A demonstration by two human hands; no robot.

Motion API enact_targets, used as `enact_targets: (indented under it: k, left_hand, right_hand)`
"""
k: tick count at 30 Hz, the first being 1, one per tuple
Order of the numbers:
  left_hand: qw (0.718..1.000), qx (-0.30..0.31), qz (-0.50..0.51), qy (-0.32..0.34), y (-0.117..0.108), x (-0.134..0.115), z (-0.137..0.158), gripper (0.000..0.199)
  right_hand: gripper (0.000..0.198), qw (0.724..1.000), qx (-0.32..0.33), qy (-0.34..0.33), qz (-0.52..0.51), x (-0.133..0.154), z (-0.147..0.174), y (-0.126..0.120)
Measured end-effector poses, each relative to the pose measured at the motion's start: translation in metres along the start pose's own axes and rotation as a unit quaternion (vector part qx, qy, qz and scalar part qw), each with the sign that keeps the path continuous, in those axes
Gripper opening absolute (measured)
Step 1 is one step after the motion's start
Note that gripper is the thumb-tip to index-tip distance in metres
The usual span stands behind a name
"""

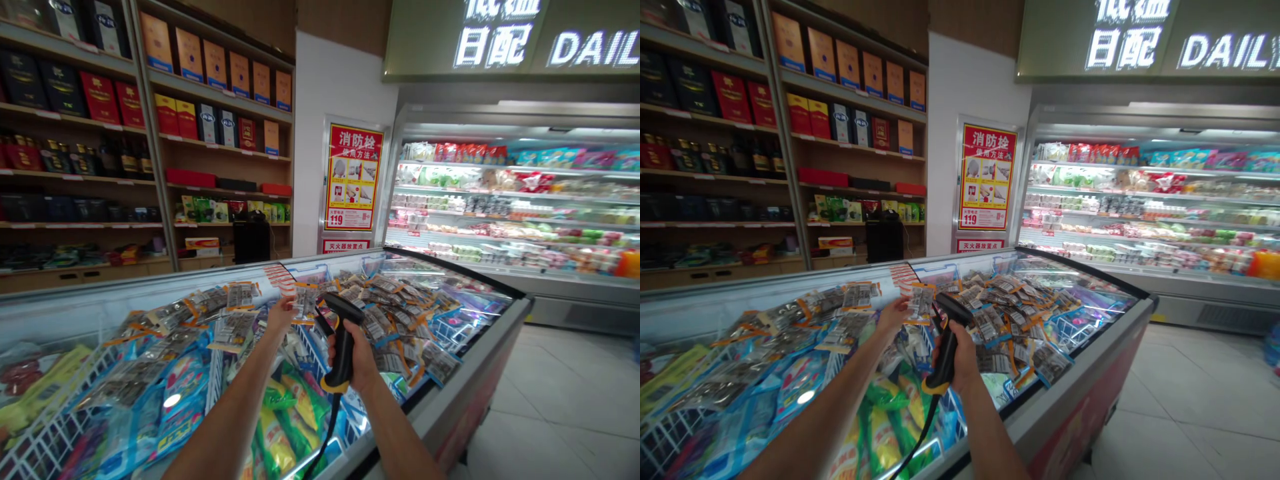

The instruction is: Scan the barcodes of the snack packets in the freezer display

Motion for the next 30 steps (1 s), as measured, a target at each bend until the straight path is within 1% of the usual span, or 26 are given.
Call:
enact_targets:
  k: [3, 5, 7, 9, 11, 12, 13, 14, 15, 17, 19, 20, 21, 22, 23, 25, 28, 30]
  left_hand:
    - [0.995, -0.042, -0.088, 0.017, -0.019, -0.003, -0.01, 0.041]
    - [0.983, -0.082, -0.16, 0.024, -0.036, -0.007, -0.013, 0.044]
    - [0.959, -0.127, -0.25, 0.032, -0.051, -0.012, -0.012, 0.045]
    - [0.927, -0.18, -0.325, 0.05, -0.063, -0.019, -0.005, 0.043]
    - [0.892, -0.235, -0.377, 0.089, -0.065, -0.029, 0.006, 0.042]
    - [0.878, -0.251, -0.392, 0.112, -0.062, -0.035, 0.012, 0.041]
    - [0.872, -0.253, -0.399, 0.132, -0.055, -0.039, 0.017, 0.041]
    - [0.874, -0.237, -0.398, 0.147, -0.044, -0.042, 0.022, 0.041]
    - [0.883, -0.204, -0.393, 0.158, -0.031, -0.044, 0.025, 0.041]
    - [0.908, -0.094, -0.377, 0.158, 0.005, -0.042, 0.033, 0.04]
    - [0.925, 0.046, -0.356, 0.126, 0.047, -0.035, 0.044, 0.033]
    - [0.924, 0.115, -0.349, 0.11, 0.068, -0.03, 0.053, 0.028]
    - [0.92, 0.162, -0.344, 0.097, 0.085, -0.027, 0.061, 0.029]
    - [0.918, 0.191, -0.338, 0.084, 0.1, -0.024, 0.07, 0.035]
    - [0.919, 0.203, -0.332, 0.068, 0.111, -0.022, 0.077, 0.04]
    - [0.931, 0.183, -0.314, 0.034, 0.125, -0.021, 0.086, 0.043]
    - [0.956, 0.127, -0.264, -0.004, 0.134, -0.021, 0.09, 0.034]
    - [0.975, 0.111, -0.19, -0.019, 0.136, -0.022, 0.087, 0.023]
  right_hand:
    - [0.025, 1.0, -0.014, -0.02, -0.004, 0.004, -0.002, -0.003]
    - [0.026, 0.999, -0.024, -0.024, -0.007, 0.006, -0.003, -0.006]
    - [0.026, 0.999, -0.03, -0.035, -0.008, 0.01, -0.001, -0.009]
    - [0.026, 0.998, -0.028, -0.054, -0.009, 0.017, 0.002, -0.013]
    - [0.027, 0.997, -0.027, -0.066, -0.013, 0.025, 0.007, -0.021]
    - [0.027, 0.997, -0.029, -0.071, -0.015, 0.03, 0.009, -0.025]
    - [0.027, 0.997, -0.031, -0.073, -0.017, 0.036, 0.012, -0.031]
    - [0.027, 0.996, -0.036, -0.077, -0.019, 0.042, 0.015, -0.036]
    - [0.026, 0.995, -0.041, -0.085, -0.02, 0.048, 0.018, -0.042]
    - [0.025, 0.993, -0.058, -0.103, -0.021, 0.059, 0.023, -0.053]
    - [0.024, 0.99, -0.074, -0.119, -0.024, 0.068, 0.026, -0.061]
    - [0.024, 0.989, -0.078, -0.124, -0.028, 0.07, 0.028, -0.064]
    - [0.024, 0.988, -0.08, -0.127, -0.031, 0.071, 0.028, -0.065]
    - [0.024, 0.988, -0.081, -0.131, -0.034, 0.071, 0.029, -0.066]
    - [0.025, 0.987, -0.081, -0.136, -0.037, 0.07, 0.029, -0.066]
    - [0.025, 0.985, -0.083, -0.146, -0.04, 0.067, 0.029, -0.067]
    - [0.026, 0.985, -0.079, -0.148, -0.042, 0.057, 0.028, -0.068]
    - [0.027, 0.987, -0.066, -0.141, -0.039, 0.05, 0.026, -0.068]
Point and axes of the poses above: each hand's wrist, its own z-axis away from the middle knuckle, its own y-axis out of the palm, x = y × z, the point moved 6 cm from there along -z, towards the middle knuckle, and after that the axes turned 8 degrees about -y, right-handed, at the moved point
